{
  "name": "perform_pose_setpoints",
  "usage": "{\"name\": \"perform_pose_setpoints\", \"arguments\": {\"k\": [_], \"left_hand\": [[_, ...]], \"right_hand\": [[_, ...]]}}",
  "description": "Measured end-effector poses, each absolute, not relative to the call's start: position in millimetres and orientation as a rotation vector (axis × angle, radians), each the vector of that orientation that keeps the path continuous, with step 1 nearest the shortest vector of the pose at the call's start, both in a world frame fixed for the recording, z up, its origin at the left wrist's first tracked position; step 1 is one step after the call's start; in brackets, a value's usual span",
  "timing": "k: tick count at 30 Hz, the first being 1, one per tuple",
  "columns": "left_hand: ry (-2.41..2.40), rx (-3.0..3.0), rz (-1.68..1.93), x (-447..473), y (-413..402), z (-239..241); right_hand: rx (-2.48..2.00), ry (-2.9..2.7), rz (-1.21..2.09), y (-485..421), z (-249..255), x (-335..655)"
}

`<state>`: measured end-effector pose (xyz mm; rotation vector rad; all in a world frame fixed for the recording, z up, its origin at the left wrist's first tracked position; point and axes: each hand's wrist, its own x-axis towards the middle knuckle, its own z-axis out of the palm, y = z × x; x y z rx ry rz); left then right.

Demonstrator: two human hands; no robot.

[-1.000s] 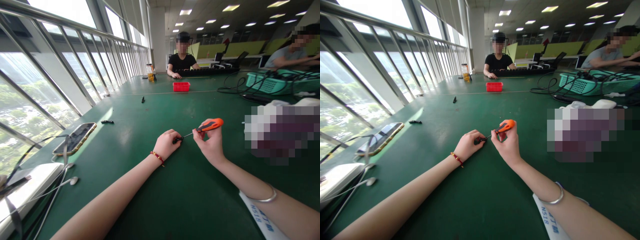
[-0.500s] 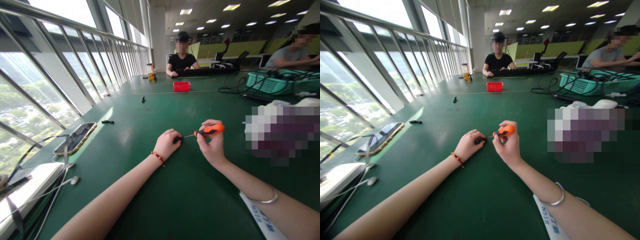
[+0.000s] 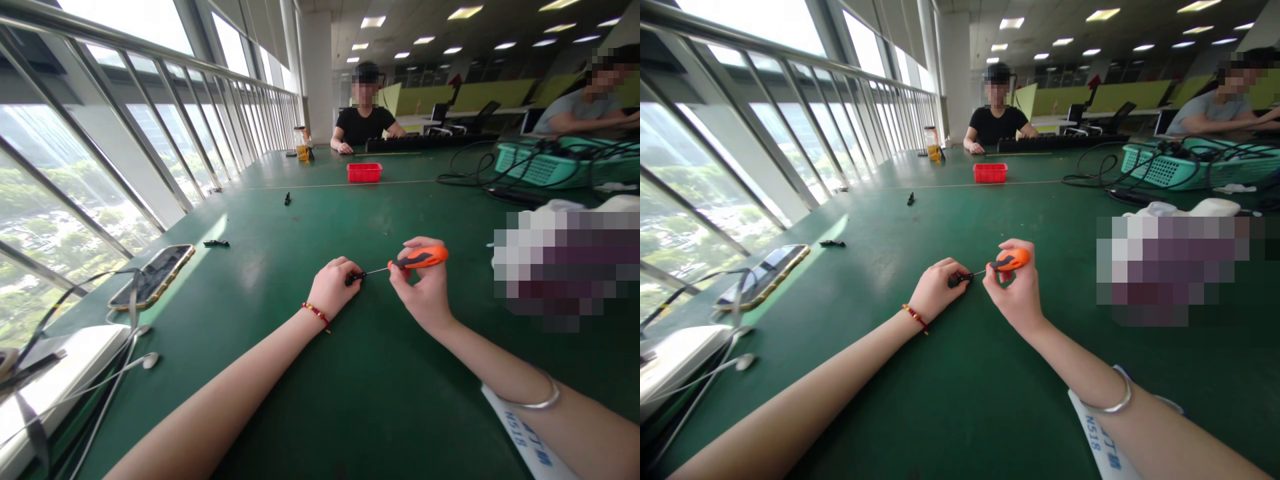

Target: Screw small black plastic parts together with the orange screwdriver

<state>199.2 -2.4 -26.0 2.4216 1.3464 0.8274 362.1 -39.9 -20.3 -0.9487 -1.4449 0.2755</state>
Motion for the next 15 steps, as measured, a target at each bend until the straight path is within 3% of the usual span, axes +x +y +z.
{"name": "perform_pose_setpoints", "arguments": {"k": [9,15], "left_hand": [[1.356,2.430,0.815,199.4,-2.1,-25.7],[1.367,2.417,0.830,199.7,-3.1,-25.3]], "right_hand": [[-1.071,-1.498,0.400,-45.9,-14.6,362.1],[-0.952,-1.427,0.264,-39.8,-18.9,361.6]]}}
